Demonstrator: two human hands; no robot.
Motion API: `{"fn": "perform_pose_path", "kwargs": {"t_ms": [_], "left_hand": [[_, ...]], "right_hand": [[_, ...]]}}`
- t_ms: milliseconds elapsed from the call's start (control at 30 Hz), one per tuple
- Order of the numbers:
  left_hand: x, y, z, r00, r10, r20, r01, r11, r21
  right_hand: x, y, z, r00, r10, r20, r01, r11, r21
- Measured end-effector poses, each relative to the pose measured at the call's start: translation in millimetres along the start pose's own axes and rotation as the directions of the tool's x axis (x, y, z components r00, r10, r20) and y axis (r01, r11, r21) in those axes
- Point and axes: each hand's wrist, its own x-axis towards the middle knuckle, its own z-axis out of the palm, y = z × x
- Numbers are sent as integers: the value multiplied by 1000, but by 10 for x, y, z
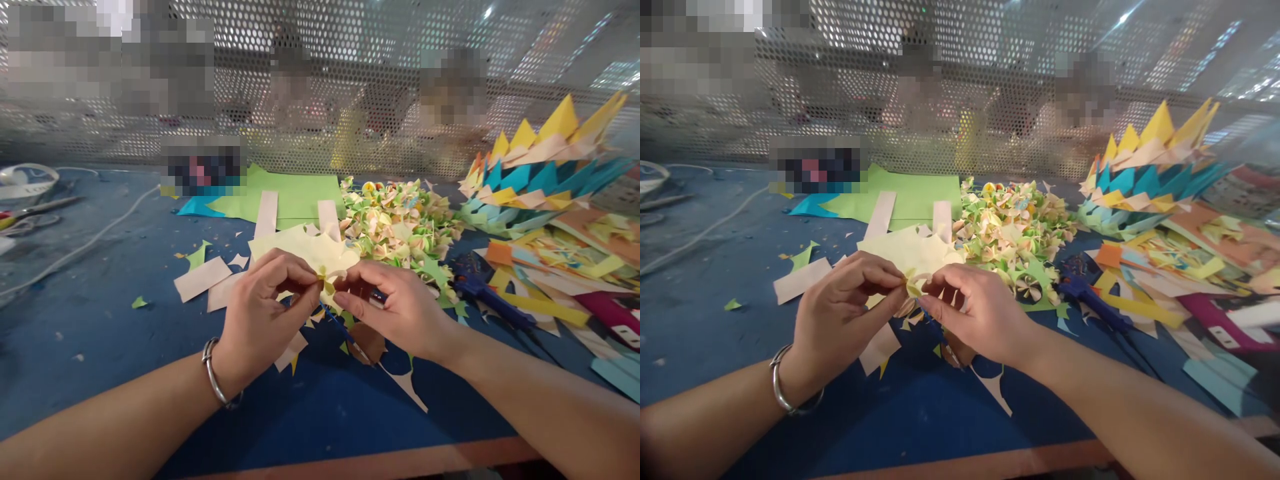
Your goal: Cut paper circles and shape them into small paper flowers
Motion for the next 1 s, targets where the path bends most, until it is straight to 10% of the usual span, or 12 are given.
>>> {"fn": "perform_pose_path", "kwargs": {"t_ms": [367, 633, 1000], "left_hand": [[-27, 66, -20, 991, 90, 102, -90, 996, -9], [-30, 46, -56, 993, 39, 114, -34, 999, -43], [66, -78, -72, 964, -256, -69, 250, 965, -84]], "right_hand": [[87, 169, -150, 975, -33, -219, -12, 980, -201], [266, 884, -781, 769, 215, -602, -373, 916, -150], [219, 510, -319, 984, 49, -173, -114, 913, -393]]}}
